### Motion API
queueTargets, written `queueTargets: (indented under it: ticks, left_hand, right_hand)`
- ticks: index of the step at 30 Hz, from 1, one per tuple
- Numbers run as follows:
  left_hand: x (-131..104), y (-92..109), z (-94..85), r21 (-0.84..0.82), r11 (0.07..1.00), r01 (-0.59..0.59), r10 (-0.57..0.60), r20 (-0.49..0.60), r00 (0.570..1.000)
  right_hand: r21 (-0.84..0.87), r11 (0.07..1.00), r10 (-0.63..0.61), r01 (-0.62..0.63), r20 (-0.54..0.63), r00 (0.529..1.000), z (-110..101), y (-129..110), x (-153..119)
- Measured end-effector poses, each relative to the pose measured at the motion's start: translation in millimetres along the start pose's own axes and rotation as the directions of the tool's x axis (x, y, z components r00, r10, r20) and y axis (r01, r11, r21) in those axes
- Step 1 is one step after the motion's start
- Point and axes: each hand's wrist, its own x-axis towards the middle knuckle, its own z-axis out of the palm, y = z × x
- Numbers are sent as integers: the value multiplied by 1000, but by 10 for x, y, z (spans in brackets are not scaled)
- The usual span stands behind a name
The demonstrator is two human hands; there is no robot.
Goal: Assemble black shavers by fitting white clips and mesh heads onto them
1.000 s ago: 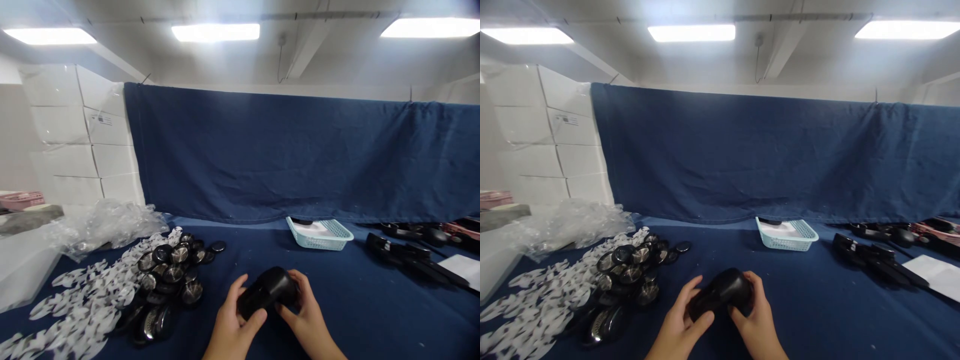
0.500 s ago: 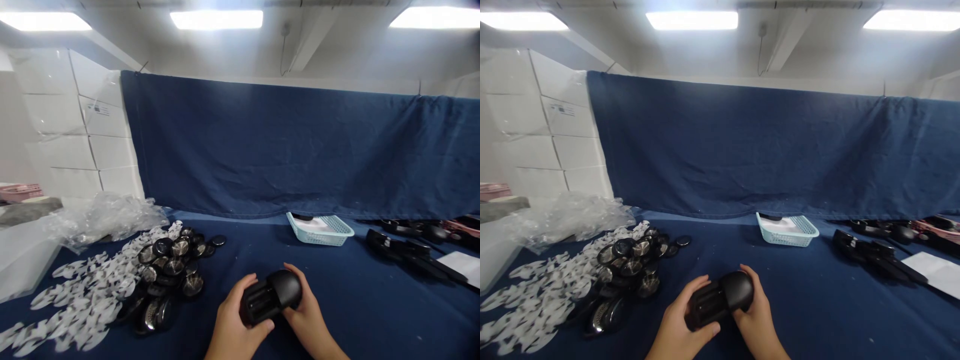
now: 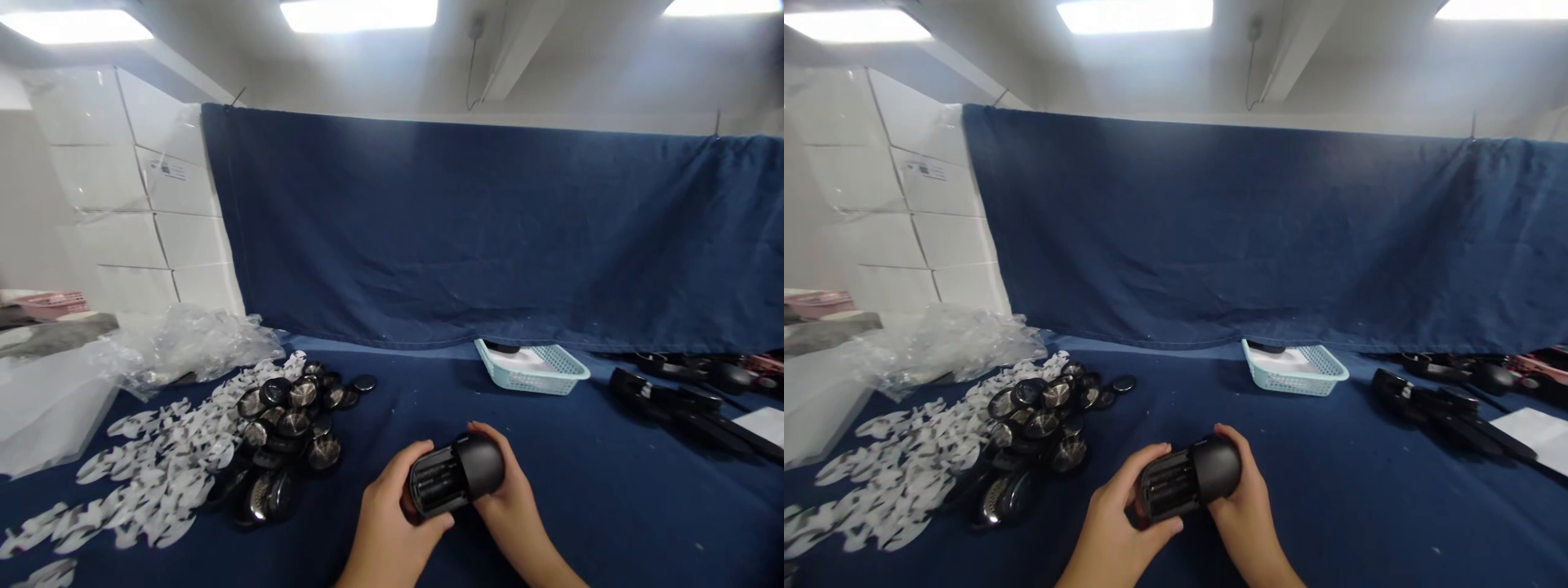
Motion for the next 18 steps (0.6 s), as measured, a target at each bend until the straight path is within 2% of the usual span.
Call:
queueTargets:
  ticks: [2,4,5,7,8,9,10,12,15,18]
  left_hand:
    - [-11,-36,-10,70,992,-101,102,-9,995]
    - [-27,-70,-28,170,938,-303,308,-1,951]
    - [-33,-81,-43,231,878,-419,427,13,904]
    - [-33,-85,-82,367,715,-595,620,61,782]
    - [-24,-81,-106,427,634,-645,679,92,728]
    - [-10,-74,-130,475,572,-669,712,117,693]
    - [9,-68,-154,508,536,-674,727,129,675]
    - [55,-63,-193,537,534,-653,726,105,680]
    - [117,-81,-224,513,625,-588,678,18,735]
    - [142,-106,-225,486,685,-543,628,-15,778]
  right_hand:
    - [-65,998,-1,-2,-51,999,-7,-30,-13]
    - [-122,992,-30,17,-99,995,-18,-59,-21]
    - [-138,990,-50,35,-107,993,-24,-72,-22]
    - [-142,987,-90,76,-94,991,-35,-96,-22]
    - [-134,986,-106,94,-85,991,-40,-108,-22]
    - [-120,987,-118,108,-77,990,-43,-120,-23]
    - [-99,988,-125,117,-72,990,-44,-132,-26]
    - [-37,993,-117,115,-62,991,-39,-159,-39]
    - [70,992,-100,100,-10,995,-12,-199,-73]
    - [121,988,-101,98,22,995,28,-222,-108]
